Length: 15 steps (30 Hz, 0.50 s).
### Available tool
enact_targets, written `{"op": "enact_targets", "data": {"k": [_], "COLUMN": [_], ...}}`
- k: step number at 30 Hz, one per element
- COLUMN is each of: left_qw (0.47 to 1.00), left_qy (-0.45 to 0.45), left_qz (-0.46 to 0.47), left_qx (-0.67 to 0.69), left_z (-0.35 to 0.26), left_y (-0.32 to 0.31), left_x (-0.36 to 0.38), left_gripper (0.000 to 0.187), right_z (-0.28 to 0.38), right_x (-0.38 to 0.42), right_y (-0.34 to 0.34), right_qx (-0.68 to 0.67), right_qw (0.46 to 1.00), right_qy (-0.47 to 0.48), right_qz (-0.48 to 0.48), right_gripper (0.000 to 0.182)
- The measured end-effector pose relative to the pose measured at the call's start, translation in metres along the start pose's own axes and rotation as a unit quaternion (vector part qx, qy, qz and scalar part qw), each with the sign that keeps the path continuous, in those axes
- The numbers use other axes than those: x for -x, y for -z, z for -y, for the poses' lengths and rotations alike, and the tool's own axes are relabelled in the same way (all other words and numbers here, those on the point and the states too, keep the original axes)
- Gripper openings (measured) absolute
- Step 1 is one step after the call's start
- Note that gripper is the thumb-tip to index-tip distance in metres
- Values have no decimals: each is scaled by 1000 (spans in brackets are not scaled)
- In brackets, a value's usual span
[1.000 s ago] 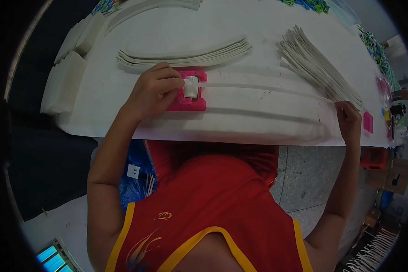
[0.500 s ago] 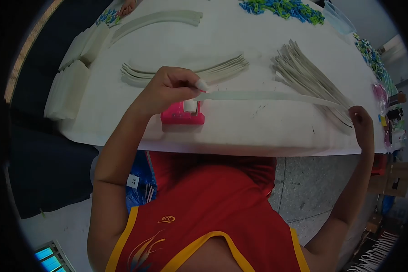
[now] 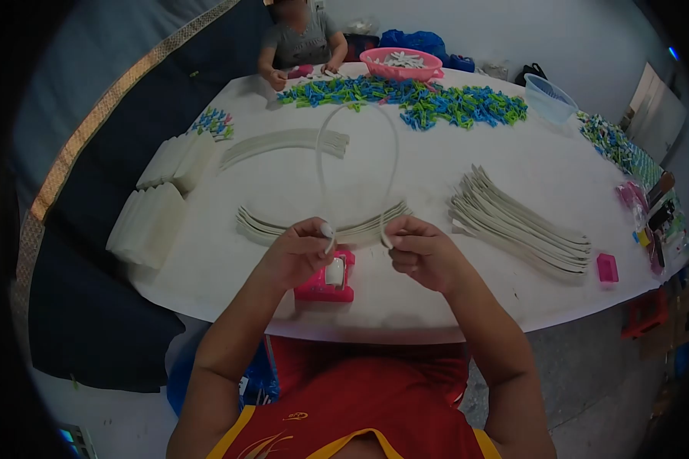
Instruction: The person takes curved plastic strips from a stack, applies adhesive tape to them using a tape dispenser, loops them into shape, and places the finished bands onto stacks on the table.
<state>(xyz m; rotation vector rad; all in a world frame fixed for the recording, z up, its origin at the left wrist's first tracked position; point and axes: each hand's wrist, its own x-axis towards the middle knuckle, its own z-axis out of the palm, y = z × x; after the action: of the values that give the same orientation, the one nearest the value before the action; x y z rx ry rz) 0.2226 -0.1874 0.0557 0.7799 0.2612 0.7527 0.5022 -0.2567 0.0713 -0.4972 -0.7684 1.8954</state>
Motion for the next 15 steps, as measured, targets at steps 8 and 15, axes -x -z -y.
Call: {"op": "enact_targets", "data": {"k": [8, 15], "left_qw": [996, 989], "left_qy": [72, 94], "left_qz": [-23, -38], "left_qx": [-51, -107], "left_z": [-14, -26], "left_y": [24, 34], "left_x": [11, 11], "left_gripper": [22, 23], "right_z": [-11, -13], "right_x": [-36, -38], "right_y": [-24, -18], "right_qx": [22, -5], "right_qw": [994, 990], "right_qy": [-103, -134], "right_qz": [-21, -39], "right_gripper": [14, 15]}}
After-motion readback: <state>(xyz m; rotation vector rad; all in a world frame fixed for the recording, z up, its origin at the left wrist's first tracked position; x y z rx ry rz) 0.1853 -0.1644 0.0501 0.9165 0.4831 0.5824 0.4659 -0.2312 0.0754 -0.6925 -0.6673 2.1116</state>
